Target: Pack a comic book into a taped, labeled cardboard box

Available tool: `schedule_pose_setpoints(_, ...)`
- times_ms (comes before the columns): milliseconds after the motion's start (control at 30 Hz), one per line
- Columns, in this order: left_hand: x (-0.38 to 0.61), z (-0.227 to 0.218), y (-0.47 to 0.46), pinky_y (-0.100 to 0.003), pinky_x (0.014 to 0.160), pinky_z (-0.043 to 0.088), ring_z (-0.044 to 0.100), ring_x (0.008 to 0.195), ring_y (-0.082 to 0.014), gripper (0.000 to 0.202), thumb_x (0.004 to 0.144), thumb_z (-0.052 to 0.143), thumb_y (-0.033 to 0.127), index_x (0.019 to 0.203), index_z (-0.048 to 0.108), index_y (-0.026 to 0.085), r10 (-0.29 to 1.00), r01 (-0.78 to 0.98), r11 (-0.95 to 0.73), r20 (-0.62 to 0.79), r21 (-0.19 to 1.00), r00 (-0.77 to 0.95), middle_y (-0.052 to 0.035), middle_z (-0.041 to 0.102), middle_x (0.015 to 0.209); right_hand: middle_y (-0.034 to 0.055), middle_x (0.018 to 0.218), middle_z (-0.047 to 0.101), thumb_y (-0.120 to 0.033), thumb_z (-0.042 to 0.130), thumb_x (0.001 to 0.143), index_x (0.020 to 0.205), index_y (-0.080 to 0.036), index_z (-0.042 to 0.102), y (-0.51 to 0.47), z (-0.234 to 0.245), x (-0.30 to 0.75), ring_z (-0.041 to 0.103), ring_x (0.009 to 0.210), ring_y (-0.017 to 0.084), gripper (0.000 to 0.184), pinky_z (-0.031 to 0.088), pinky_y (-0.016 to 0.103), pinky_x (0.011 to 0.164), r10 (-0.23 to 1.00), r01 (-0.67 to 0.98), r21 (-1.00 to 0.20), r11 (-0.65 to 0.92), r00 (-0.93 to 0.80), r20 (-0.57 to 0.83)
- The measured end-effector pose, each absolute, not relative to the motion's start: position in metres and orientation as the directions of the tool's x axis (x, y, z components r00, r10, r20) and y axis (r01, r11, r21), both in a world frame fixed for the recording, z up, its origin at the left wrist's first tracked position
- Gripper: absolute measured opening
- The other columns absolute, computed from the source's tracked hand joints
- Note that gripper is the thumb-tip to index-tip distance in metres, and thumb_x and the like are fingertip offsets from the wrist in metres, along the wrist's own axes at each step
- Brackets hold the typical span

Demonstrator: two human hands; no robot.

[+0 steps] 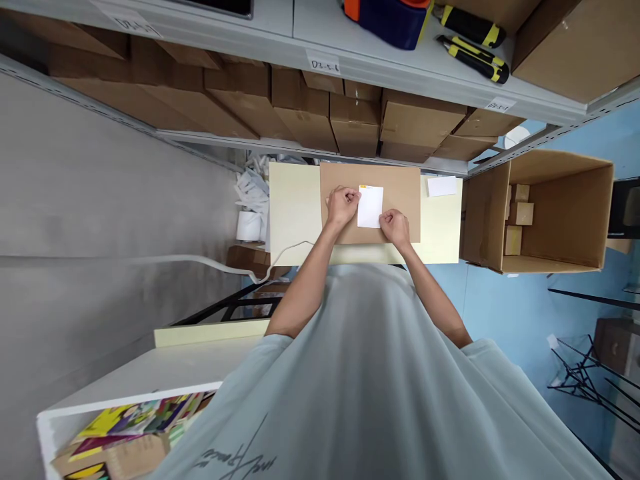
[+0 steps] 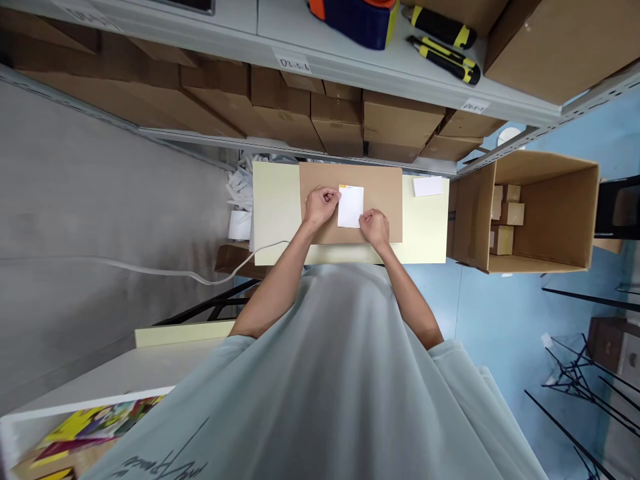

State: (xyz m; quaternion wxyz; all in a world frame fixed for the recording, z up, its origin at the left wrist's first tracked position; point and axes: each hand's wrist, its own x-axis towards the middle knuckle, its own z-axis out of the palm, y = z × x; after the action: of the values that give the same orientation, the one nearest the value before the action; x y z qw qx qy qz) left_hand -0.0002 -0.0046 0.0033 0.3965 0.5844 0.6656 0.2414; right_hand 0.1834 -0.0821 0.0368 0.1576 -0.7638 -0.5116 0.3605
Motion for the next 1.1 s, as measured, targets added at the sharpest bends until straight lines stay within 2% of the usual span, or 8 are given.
schedule_pose_setpoints(333,0.003,0.008,-0.003,-0.039,0.098,0.049,0.070,0.099,-0.0241,0.015,0.096,0.069,0.029,0.086,0.079,0.024,0.965,0.628,0.216,-0.263,0.747,-0.020,-0.0052,0.080,0.101,0.0044,0.089,0.077,-0.025,0.059,0.095,0.082,-0.023,0.067,-0.079,0.038,0.181,0.071,0.089,0.022,0.016,0.053,0.031,0.088,0.886,0.702,-0.563,-0.437,0.227,-0.404)
schedule_pose_setpoints(633,0.013,0.029,0.006,-0.039,0.095,0.050,0.075,0.102,-0.0268,0.019,0.093,0.064,0.026,0.091,0.083,0.024,0.915,0.704,0.319,-0.401,0.634,-0.054,-0.0067,0.084,0.102,0.0062,0.095,0.081,-0.023,0.060,0.097,0.090,-0.021,0.074,-0.075,0.046,0.178,0.075,0.094,0.023,0.016,0.054,0.030,0.089,0.863,0.735,-0.497,-0.461,0.242,-0.443)
schedule_pose_setpoints(800,0.015,0.036,0.011,-0.038,0.094,0.051,0.075,0.106,-0.0285,0.021,0.092,0.063,0.027,0.094,0.084,0.024,0.892,0.761,0.312,-0.451,0.569,-0.028,-0.0086,0.084,0.103,0.0081,0.103,0.084,-0.023,0.062,0.097,0.093,-0.021,0.076,-0.072,0.050,0.178,0.077,0.101,0.025,0.015,0.055,0.031,0.093,0.849,0.770,-0.438,-0.464,0.246,-0.468)
schedule_pose_setpoints(933,0.013,0.033,0.013,-0.038,0.094,0.052,0.074,0.109,-0.0295,0.015,0.090,0.066,0.026,0.091,0.081,0.023,0.906,0.786,0.263,-0.424,0.559,-0.001,-0.0096,0.084,0.106,0.0102,0.106,0.084,-0.021,0.063,0.095,0.093,-0.021,0.077,-0.068,0.048,0.180,0.078,0.104,0.028,0.014,0.056,0.035,0.097,0.852,0.794,-0.413,-0.447,0.237,-0.467)
schedule_pose_setpoints(1100,0.006,0.020,0.016,-0.042,0.095,0.054,0.075,0.104,-0.0328,0.007,0.089,0.070,0.022,0.087,0.076,0.023,0.942,0.755,0.149,-0.323,0.639,0.088,-0.0121,0.083,0.104,0.0149,0.102,0.082,-0.021,0.065,0.094,0.089,-0.021,0.076,-0.064,0.045,0.186,0.076,0.104,0.034,0.013,0.056,0.042,0.099,0.859,0.818,-0.401,-0.412,0.201,-0.472)
